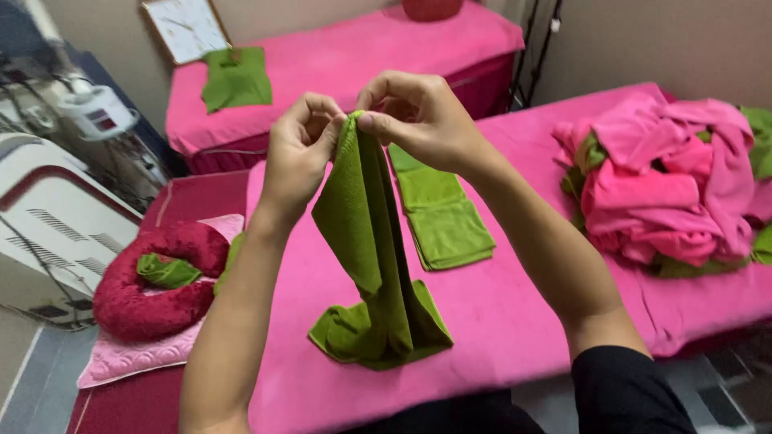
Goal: Folding green and pink towels on a massage bed in a spa treatment room.
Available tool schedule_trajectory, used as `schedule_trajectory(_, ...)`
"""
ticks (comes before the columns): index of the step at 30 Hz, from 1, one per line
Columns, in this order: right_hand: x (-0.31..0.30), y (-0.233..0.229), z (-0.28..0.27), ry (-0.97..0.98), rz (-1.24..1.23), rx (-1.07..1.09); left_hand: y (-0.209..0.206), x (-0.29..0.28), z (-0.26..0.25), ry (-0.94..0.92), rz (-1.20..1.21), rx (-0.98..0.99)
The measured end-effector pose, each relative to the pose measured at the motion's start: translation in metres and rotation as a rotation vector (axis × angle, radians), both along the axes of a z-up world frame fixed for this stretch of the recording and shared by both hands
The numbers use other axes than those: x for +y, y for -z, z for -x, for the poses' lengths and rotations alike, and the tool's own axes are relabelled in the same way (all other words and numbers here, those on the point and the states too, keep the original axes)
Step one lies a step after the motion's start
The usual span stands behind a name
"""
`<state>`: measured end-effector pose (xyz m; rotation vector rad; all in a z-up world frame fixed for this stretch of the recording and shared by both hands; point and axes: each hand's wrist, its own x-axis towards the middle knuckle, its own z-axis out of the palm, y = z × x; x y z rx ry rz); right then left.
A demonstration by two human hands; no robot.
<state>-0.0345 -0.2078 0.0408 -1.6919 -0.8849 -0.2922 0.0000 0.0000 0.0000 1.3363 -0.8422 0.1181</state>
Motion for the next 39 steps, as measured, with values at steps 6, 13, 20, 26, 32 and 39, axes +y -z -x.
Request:
schedule_trajectory(6, -0.053, 0.096, 0.005, 0.302, 0.082, -0.082, 0.108, -0.029, 0.031, -0.116, -0.378, -0.026)
schedule_trajectory(13, -0.133, 0.169, 0.086, 0.509, 0.121, 0.362, 0.176, -0.028, 0.043, -0.082, -0.656, 0.197)
schedule_trajectory(20, -0.197, 0.347, 0.023, 0.733, 0.042, 0.723, 0.357, -0.106, -0.015, -0.158, -0.908, 0.446)
schedule_trajectory(26, -0.210, 0.447, 0.004, 0.976, 0.202, 0.759, 0.379, -0.121, -0.016, -0.326, -0.953, 0.526)
schedule_trajectory(32, -0.196, 0.420, -0.001, 1.044, 0.207, 0.677, 0.355, -0.115, -0.012, -0.358, -0.926, 0.558)
schedule_trajectory(39, -0.188, 0.409, -0.003, 1.070, 0.289, 0.702, 0.357, -0.114, -0.011, -0.363, -0.940, 0.578)
